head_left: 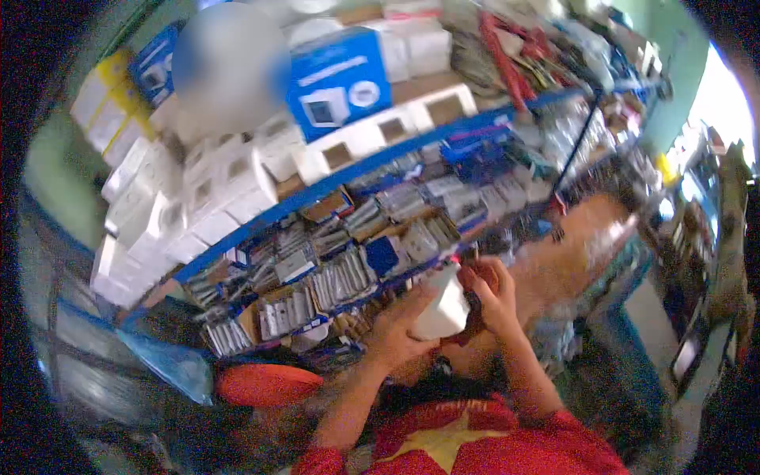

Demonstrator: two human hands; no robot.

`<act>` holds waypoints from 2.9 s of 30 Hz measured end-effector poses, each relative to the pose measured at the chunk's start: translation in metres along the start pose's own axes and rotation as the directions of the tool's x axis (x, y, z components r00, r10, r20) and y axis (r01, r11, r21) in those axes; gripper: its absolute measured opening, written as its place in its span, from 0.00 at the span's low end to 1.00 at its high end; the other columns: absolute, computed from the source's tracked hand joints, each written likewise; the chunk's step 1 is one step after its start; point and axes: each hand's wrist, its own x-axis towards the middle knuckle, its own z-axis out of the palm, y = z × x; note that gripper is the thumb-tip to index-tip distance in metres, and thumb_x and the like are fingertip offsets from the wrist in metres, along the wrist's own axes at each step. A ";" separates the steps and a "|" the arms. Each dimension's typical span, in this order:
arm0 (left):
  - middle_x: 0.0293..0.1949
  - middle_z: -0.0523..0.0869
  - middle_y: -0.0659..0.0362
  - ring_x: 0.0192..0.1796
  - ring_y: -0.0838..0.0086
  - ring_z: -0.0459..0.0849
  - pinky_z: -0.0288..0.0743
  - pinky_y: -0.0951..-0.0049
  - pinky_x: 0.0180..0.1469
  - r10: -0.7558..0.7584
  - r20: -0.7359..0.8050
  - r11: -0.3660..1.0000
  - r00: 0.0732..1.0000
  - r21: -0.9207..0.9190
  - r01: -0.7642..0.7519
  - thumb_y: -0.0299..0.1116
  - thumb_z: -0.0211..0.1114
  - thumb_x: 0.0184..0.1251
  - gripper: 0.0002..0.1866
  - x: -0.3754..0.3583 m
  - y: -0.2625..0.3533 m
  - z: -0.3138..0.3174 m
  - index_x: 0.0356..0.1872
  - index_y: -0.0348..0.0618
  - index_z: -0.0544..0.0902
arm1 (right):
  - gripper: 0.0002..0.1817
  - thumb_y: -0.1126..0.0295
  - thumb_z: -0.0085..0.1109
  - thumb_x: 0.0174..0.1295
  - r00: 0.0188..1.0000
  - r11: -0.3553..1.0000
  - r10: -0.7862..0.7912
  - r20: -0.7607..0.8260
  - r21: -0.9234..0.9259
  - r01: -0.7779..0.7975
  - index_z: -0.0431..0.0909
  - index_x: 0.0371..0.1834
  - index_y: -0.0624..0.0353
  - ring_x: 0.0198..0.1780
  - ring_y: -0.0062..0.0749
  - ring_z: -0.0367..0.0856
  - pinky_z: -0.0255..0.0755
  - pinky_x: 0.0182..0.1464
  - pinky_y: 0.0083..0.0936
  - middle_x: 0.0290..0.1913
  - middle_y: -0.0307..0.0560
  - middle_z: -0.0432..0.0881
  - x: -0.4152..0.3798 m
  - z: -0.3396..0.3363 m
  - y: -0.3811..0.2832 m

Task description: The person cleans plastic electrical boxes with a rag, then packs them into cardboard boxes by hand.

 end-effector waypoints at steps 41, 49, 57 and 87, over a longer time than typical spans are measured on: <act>0.64 0.69 0.50 0.65 0.60 0.70 0.64 0.61 0.66 -0.312 -0.184 0.738 0.932 -0.665 0.116 0.47 0.75 0.42 0.55 -0.007 0.008 -0.032 0.73 0.42 0.55 | 0.17 0.75 0.62 0.61 0.951 0.950 -0.209 0.226 -0.183 0.252 0.73 0.53 0.64 0.46 0.23 0.78 0.72 0.51 0.22 0.44 0.44 0.83 0.025 0.099 -0.063; 0.70 0.58 0.42 0.72 0.51 0.59 0.54 0.57 0.71 -0.090 -0.039 0.983 0.995 0.158 0.095 0.48 0.77 0.36 0.60 -0.006 0.013 -0.055 0.75 0.51 0.54 | 0.26 0.65 0.58 0.63 0.876 0.732 0.162 0.453 0.540 -0.415 0.70 0.64 0.61 0.50 0.28 0.79 0.70 0.56 0.25 0.49 0.42 0.82 0.032 0.082 -0.045; 0.75 0.41 0.41 0.78 0.51 0.42 0.46 0.56 0.75 -0.243 0.068 0.914 0.968 -0.317 0.252 0.31 0.79 0.34 0.71 -0.019 0.014 -0.047 0.76 0.48 0.32 | 0.30 0.72 0.66 0.51 0.723 0.971 -0.175 0.668 -0.006 0.240 0.72 0.61 0.61 0.62 0.34 0.72 0.62 0.65 0.31 0.60 0.54 0.74 0.003 0.074 -0.052; 0.70 0.65 0.55 0.72 0.68 0.61 0.54 0.65 0.71 -0.334 0.248 0.586 0.909 -0.701 0.406 0.35 0.82 0.41 0.58 -0.056 0.006 -0.011 0.75 0.47 0.55 | 0.19 0.71 0.69 0.57 0.965 0.992 0.088 0.248 -0.106 -0.063 0.77 0.50 0.65 0.40 0.18 0.77 0.72 0.45 0.20 0.39 0.38 0.82 -0.012 0.050 -0.007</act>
